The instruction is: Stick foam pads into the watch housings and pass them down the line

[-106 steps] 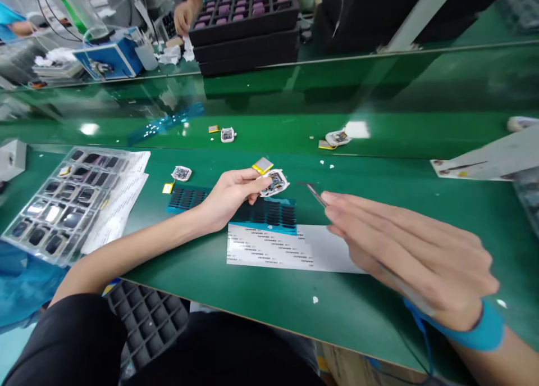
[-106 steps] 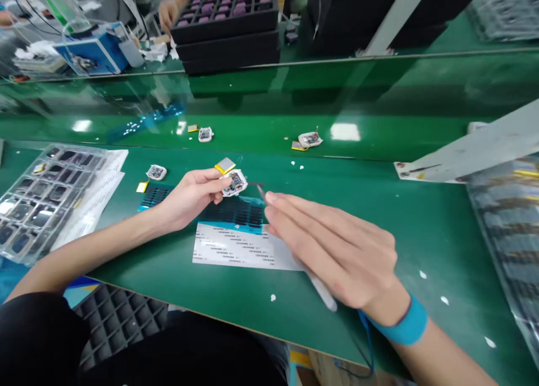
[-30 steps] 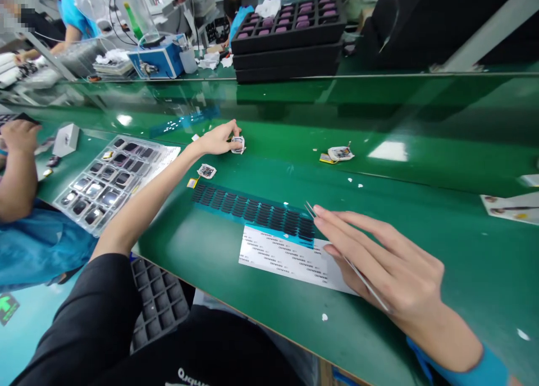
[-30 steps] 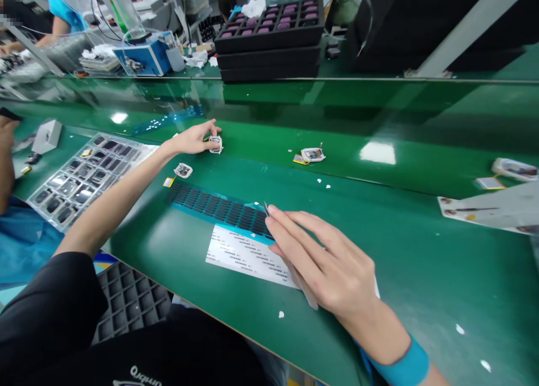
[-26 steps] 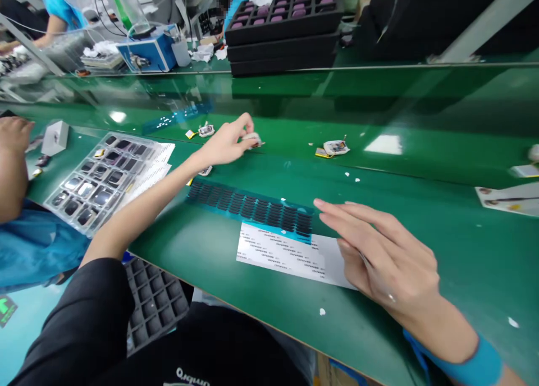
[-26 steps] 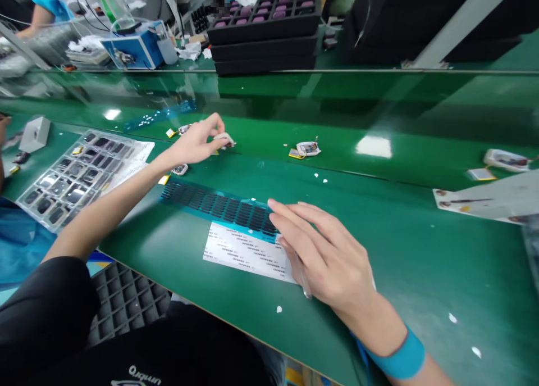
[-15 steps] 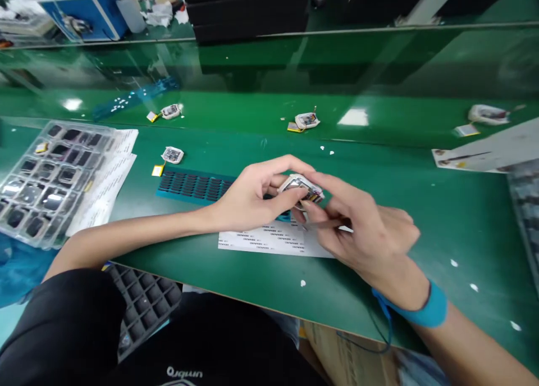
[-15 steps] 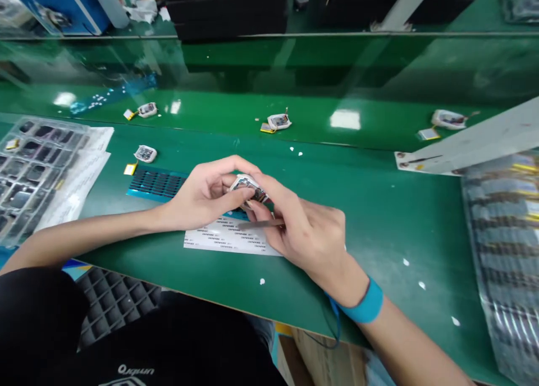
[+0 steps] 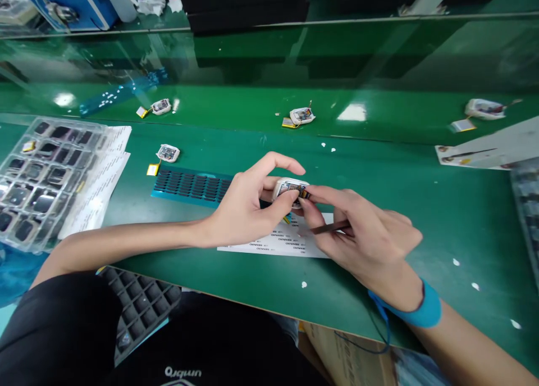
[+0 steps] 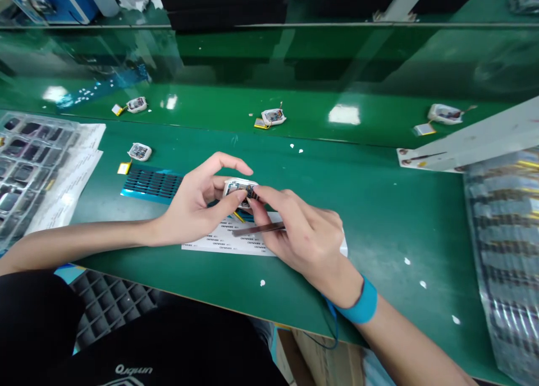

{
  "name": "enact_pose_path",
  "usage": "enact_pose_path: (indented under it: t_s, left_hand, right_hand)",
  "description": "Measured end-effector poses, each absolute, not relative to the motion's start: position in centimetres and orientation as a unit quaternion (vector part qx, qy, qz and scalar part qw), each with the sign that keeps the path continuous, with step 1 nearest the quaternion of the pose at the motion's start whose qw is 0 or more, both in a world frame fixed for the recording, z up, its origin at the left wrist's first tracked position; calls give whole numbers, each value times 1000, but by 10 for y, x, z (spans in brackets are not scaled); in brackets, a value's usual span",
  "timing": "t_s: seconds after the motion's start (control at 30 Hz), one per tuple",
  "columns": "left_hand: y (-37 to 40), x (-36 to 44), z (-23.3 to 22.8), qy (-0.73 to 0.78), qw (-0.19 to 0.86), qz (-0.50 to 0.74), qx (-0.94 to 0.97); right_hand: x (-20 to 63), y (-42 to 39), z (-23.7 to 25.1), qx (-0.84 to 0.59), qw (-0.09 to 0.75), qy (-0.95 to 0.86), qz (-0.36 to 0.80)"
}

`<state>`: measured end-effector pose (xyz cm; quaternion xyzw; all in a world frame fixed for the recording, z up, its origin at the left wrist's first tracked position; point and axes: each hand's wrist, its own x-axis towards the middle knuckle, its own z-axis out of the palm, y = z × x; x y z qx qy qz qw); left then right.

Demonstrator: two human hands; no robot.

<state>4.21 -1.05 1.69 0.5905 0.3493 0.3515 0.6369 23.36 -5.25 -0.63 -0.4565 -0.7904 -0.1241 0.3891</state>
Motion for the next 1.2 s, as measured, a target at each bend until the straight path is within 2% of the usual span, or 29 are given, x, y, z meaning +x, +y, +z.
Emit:
enact_pose_path:
  t_s: [0.23,0.33,0.47,0.7,0.83,0.93,1.07,1.2]
  left_hand:
    - [-14,43,15,366,563,348,654]
    - [-13,45,10,360,563,362,650]
    - [-10,46,3,322,605,395,612]
    - [-3,44,-2,327,699,336,541]
    - [-2,44,-5,320,719,290,545]
    - [-3,44,-6,319,719,287,547]
    - [-3,44,-8,321,712,287,555]
    - [-3,44,-8,321,718,285,548]
  right_hand:
    - [246,-59,-16,-438,338,-821,-141]
    - [244,-56,-13,-444,357,-817,-91]
    - [240,-50,-7,-473,422,-770,70]
    - [248,-42,-2,-440,379,-808,101]
    - [249,-42,-3,-439,379,-810,86]
    - [248,-44,-7,-447,389,-805,28]
    - [252,-48,-14,-414,347,-838,-76]
    - [257,-46,-16,-410,323,-845,-112]
